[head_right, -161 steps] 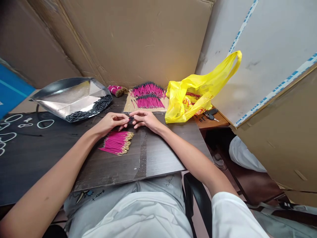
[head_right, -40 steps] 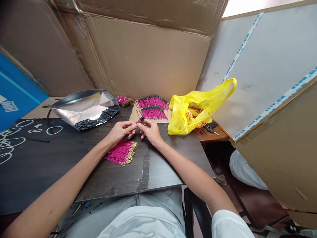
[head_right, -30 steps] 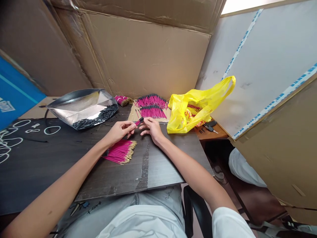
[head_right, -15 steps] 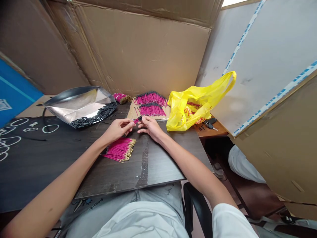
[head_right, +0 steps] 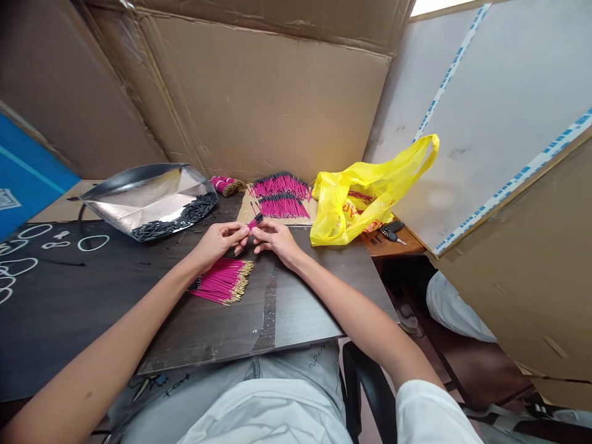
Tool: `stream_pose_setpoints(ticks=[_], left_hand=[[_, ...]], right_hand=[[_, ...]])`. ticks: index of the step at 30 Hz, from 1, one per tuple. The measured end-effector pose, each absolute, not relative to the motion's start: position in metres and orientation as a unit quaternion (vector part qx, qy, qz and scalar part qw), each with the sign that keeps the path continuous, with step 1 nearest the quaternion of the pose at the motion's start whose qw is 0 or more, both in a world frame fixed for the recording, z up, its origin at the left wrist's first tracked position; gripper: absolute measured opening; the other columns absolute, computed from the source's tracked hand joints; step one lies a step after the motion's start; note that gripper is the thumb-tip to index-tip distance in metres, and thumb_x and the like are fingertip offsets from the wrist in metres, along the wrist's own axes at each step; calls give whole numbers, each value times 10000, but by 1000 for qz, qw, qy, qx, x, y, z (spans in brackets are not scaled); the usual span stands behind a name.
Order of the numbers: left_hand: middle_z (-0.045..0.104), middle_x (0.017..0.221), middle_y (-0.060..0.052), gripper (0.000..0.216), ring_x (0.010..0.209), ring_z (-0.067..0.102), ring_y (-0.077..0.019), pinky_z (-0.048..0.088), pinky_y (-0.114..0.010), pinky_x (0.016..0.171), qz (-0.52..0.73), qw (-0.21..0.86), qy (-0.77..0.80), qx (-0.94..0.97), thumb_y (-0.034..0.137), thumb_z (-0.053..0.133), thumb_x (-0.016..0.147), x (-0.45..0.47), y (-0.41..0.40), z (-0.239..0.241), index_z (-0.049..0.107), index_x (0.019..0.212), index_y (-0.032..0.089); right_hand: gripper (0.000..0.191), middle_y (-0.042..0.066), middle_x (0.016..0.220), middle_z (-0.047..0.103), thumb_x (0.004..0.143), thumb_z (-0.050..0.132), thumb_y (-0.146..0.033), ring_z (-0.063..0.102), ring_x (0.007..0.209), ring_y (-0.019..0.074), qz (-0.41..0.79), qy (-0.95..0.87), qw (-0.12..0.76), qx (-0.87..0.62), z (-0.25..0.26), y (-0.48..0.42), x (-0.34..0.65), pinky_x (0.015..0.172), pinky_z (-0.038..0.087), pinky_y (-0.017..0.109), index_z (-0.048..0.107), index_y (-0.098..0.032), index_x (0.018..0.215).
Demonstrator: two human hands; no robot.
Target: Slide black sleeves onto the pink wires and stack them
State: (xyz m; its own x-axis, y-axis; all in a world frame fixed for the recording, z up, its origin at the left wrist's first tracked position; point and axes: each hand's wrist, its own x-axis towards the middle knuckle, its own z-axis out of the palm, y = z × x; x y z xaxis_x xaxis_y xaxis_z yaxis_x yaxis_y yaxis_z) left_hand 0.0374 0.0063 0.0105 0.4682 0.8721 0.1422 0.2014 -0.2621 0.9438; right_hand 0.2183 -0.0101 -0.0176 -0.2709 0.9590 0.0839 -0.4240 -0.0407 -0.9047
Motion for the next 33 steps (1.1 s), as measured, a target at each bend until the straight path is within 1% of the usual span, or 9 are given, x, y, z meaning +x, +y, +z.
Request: stream_pose_setpoints(ticks=[3,7,10,14,20,24,29,31,33], left_hand=[[615,674,-9,424,509,495,-93,390,-226,514,342,502,363,706,553,717,867,38,6,10,658,753,148],[652,683,-23,427,497,523,-93,401,-220,499,340,504,368,703,558,753,839,40,6,8,694,793,138],[688,706,-40,428,499,556,-98,428,-218,499,332,511,376,698,554,758,841,41,4,9,707,812,130],[704,690,-51,444,481,577,-107,448,-222,490,323,519,381,693,562,761,834,43,2,11,699,777,125],[708,666,-62,476,497,610,-124,474,-227,506,306,513,377,708,589,719,849,43,2,14,705,757,122],[700,633,-60,475,486,611,-129,441,-217,472,309,485,384,722,580,674,877,43,2,11,710,755,123],[712,643,-69,478,492,611,-134,400,-209,448,329,447,397,731,572,628,912,47,-2,8,723,761,128],[742,706,-72,460,520,617,-140,434,-220,472,343,433,398,732,566,621,918,48,-4,10,748,820,135],[770,793,-74,444,562,629,-147,472,-233,509,365,412,405,730,556,604,928,46,-4,13,772,937,146]], right_hand=[[453,-10,767,634,669,881,-519,587,700,106,636,-457,540,-307,-21,-9,216,581,565,217,636,-176,836],[484,-34,680,602,673,843,-590,573,619,110,592,-486,557,-323,-24,-8,214,515,535,224,606,-190,804],[479,-55,609,581,731,778,-629,545,522,98,548,-511,567,-342,-25,-9,212,471,477,214,560,-205,776],[432,-68,547,558,807,728,-586,506,441,83,498,-527,584,-364,-25,-12,208,444,401,203,526,-209,747],[405,-74,539,518,804,709,-575,477,445,90,471,-505,599,-405,-24,-14,203,438,402,213,536,-213,750],[413,-52,581,524,763,742,-586,448,460,98,471,-500,595,-417,-23,-17,202,413,378,236,585,-204,744],[429,0,602,534,798,707,-633,461,504,156,436,-525,587,-436,-14,-22,203,435,387,297,558,-247,687],[418,9,618,539,848,643,-638,481,532,178,393,-562,560,-465,-4,-17,212,463,412,314,546,-259,699],[409,-2,625,535,890,571,-618,486,549,173,311,-602,515,-525,10,-4,230,498,428,305,537,-247,723]])
